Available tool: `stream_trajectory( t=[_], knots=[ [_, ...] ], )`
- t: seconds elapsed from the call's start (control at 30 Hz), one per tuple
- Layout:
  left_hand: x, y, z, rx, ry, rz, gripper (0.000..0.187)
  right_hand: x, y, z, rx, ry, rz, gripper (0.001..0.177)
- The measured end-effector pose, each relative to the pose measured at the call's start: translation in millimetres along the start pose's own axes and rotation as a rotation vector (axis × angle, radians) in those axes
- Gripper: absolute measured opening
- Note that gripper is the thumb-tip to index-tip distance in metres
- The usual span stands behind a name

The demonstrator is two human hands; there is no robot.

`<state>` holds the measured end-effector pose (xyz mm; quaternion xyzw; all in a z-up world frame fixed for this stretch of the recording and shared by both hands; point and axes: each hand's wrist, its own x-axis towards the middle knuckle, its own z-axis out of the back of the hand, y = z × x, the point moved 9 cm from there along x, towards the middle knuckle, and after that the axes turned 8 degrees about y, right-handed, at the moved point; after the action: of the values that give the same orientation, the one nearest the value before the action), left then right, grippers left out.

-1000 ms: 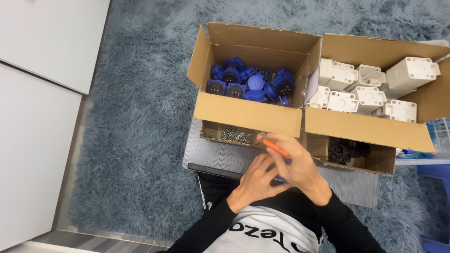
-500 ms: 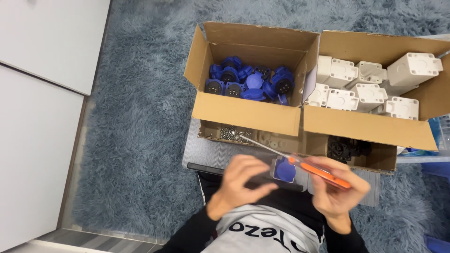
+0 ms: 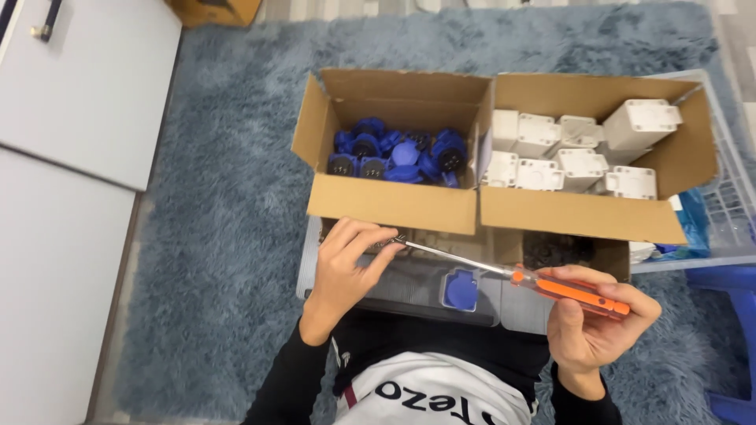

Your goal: Assembling plastic electrical components by inserting sockets into housings and securing them with screws.

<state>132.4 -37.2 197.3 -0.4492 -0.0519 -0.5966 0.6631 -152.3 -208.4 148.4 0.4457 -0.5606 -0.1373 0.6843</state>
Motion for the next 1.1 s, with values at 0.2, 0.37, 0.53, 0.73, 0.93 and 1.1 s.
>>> stream_trajectory(
  t=[0.2,0.37,0.53,0.73,0.93,1.1],
  knots=[
    [12.4,1.7,-9.1,-0.095,0.015,-0.046,0.007,9.0,0.4,13.0,0.044,-0.035,-0.021,0.037],
    [9.8,16.6,-15.3,-0.328,-0.015,0.102,0.006,9.1,-6.3,29.1,0.020,-0.069,-0.086,0.038],
    [-7.3,36.0,-36.3,-0.938,-0.107,0.247,0.008,2.9,-29.3,33.6,0.276,-0.095,-0.179,0.028],
    [-11.1,33.3,-31.4,-1.023,-0.147,0.224,0.012,1.4,-33.4,32.1,0.294,-0.121,-0.198,0.030],
    [-13.4,33.4,-34.3,-0.995,-0.121,0.244,0.013,1.4,-34.4,31.4,0.281,-0.123,-0.189,0.031],
    [-13.9,34.0,-37.8,-0.988,-0.115,0.252,0.012,2.2,-35.4,31.0,0.289,-0.132,-0.195,0.030]
  ],
)
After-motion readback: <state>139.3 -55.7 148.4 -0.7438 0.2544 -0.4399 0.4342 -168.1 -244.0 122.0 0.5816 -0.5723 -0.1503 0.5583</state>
